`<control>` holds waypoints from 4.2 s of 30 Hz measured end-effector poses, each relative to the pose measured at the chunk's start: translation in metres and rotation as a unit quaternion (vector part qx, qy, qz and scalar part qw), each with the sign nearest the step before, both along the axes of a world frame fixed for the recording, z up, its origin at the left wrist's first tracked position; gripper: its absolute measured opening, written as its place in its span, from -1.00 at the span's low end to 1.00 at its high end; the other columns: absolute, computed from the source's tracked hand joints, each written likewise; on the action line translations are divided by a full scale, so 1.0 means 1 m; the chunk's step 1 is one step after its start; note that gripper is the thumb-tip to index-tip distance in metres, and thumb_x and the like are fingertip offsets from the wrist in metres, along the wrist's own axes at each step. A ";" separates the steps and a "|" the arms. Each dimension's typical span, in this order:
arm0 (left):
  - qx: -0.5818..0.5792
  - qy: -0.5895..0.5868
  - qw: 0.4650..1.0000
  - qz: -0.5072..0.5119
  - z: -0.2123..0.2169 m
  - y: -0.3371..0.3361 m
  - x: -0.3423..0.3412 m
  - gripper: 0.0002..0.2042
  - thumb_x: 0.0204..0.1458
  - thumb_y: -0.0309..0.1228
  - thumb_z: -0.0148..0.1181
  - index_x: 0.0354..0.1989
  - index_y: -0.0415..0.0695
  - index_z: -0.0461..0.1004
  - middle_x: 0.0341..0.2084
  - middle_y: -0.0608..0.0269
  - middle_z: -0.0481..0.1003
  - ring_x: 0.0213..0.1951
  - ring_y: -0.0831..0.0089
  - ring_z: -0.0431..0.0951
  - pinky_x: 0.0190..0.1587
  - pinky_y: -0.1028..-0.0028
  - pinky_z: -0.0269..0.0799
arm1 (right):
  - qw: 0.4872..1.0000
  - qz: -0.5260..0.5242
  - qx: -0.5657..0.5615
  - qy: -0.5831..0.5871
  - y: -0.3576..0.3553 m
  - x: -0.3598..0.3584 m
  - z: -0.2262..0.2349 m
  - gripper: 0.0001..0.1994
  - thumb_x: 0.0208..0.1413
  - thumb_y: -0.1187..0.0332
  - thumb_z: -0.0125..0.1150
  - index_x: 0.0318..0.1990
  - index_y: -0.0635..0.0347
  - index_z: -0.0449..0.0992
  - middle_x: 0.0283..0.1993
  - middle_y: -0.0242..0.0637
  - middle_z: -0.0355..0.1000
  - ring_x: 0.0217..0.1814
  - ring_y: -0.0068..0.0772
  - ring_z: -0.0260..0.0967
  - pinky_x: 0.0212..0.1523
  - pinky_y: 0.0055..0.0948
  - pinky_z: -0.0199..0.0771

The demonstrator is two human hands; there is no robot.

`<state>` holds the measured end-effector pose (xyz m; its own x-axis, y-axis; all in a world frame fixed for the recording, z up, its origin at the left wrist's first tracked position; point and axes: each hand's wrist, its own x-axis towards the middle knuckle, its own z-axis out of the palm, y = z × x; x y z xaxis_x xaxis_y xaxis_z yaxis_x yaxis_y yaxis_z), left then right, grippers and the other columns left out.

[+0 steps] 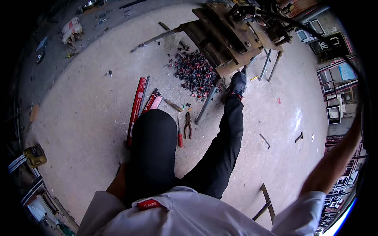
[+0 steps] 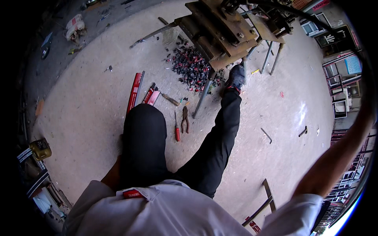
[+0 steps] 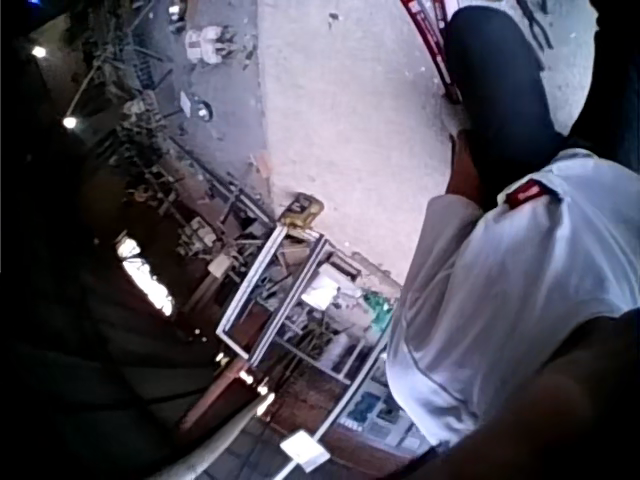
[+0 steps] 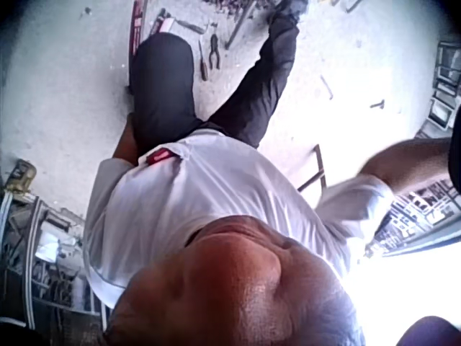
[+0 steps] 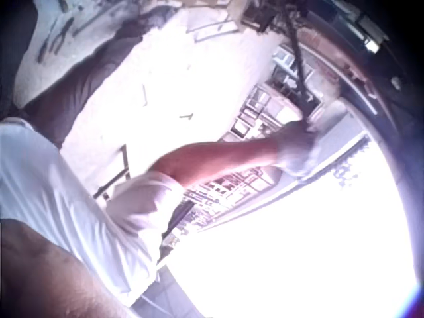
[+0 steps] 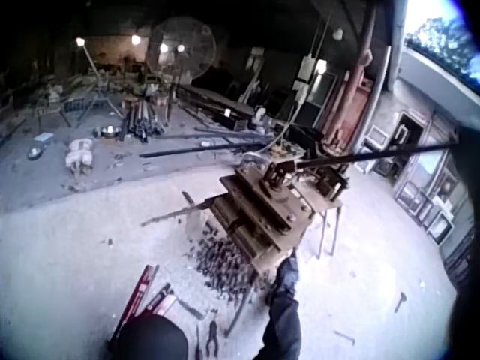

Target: The person sits on the floor and uses a manual guillotine shear to cut long red metal strips into shorter segments. They repeatedly position the strip under the blade, pull the lever to cut, and remove the cut piece.

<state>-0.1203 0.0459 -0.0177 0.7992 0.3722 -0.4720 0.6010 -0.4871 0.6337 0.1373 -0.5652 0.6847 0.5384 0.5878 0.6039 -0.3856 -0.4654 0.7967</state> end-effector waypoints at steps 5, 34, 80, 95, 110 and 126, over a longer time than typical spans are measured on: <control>0.061 0.034 0.997 -0.015 0.020 -0.006 0.004 -0.57 0.26 -0.06 0.15 0.03 -0.20 0.48 -0.11 -0.30 0.58 0.02 -0.25 0.59 -0.01 -0.08 0.48 | 0.900 -0.137 0.414 -0.014 0.070 -0.100 -0.282 -0.67 0.44 -0.04 -0.02 -0.16 -0.05 0.52 -0.48 -0.20 0.62 -0.54 0.10 0.54 -0.52 0.04 0.50; 0.065 0.074 0.995 0.002 0.122 -0.023 -0.001 -0.62 0.20 -0.08 0.16 0.05 -0.05 0.52 -0.14 -0.28 0.61 -0.03 -0.33 0.59 -0.03 -0.13 0.49 | 0.837 0.098 0.515 0.157 0.080 -0.149 -0.216 -0.52 0.18 0.46 0.32 0.27 0.26 0.46 0.30 0.06 0.40 0.35 0.11 0.37 0.38 -0.08 0.35; 0.140 0.140 0.971 -0.135 0.034 0.080 0.078 -0.50 0.14 -0.10 0.31 0.12 -0.22 0.50 -0.05 -0.26 0.55 0.06 -0.18 0.56 0.14 0.00 0.48 | 0.472 -0.077 0.737 0.479 0.166 -0.136 -0.556 -0.71 0.21 0.20 0.26 -0.04 0.19 0.63 -0.05 0.14 0.56 0.08 0.24 0.49 0.15 -0.02 0.51; 0.151 -0.066 0.978 -0.125 0.012 -0.006 0.162 -0.55 0.15 -0.25 0.28 0.16 -0.23 0.51 -0.01 -0.14 0.55 0.13 -0.04 0.51 0.19 0.10 0.48 | 0.466 0.044 0.843 0.265 0.172 0.011 -0.610 -0.50 0.18 0.20 0.44 0.15 0.32 0.48 -0.11 -0.25 0.53 -0.02 -0.39 0.45 0.13 -0.35 0.47; 0.046 -0.175 0.971 -0.157 0.014 -0.036 0.185 -0.76 0.20 -0.40 0.30 -0.02 -0.23 0.57 -0.14 -0.01 0.63 -0.07 0.04 0.63 0.05 0.17 0.55 | 0.438 -0.245 0.695 0.515 0.228 -0.121 -0.662 -0.55 0.18 0.15 0.36 0.10 0.24 0.44 -0.05 0.12 0.52 -0.15 0.17 0.54 -0.09 0.00 0.56; -0.068 -0.124 0.976 -0.163 0.039 -0.070 0.251 -0.80 0.22 -0.37 0.30 -0.06 -0.19 0.62 -0.21 0.02 0.66 -0.21 0.20 0.69 -0.08 0.27 0.60 | 0.349 -0.083 0.722 0.591 0.244 -0.086 -0.652 -0.69 0.17 0.20 0.29 -0.13 0.23 0.41 -0.40 0.07 0.56 -0.28 0.22 0.61 -0.28 0.09 0.60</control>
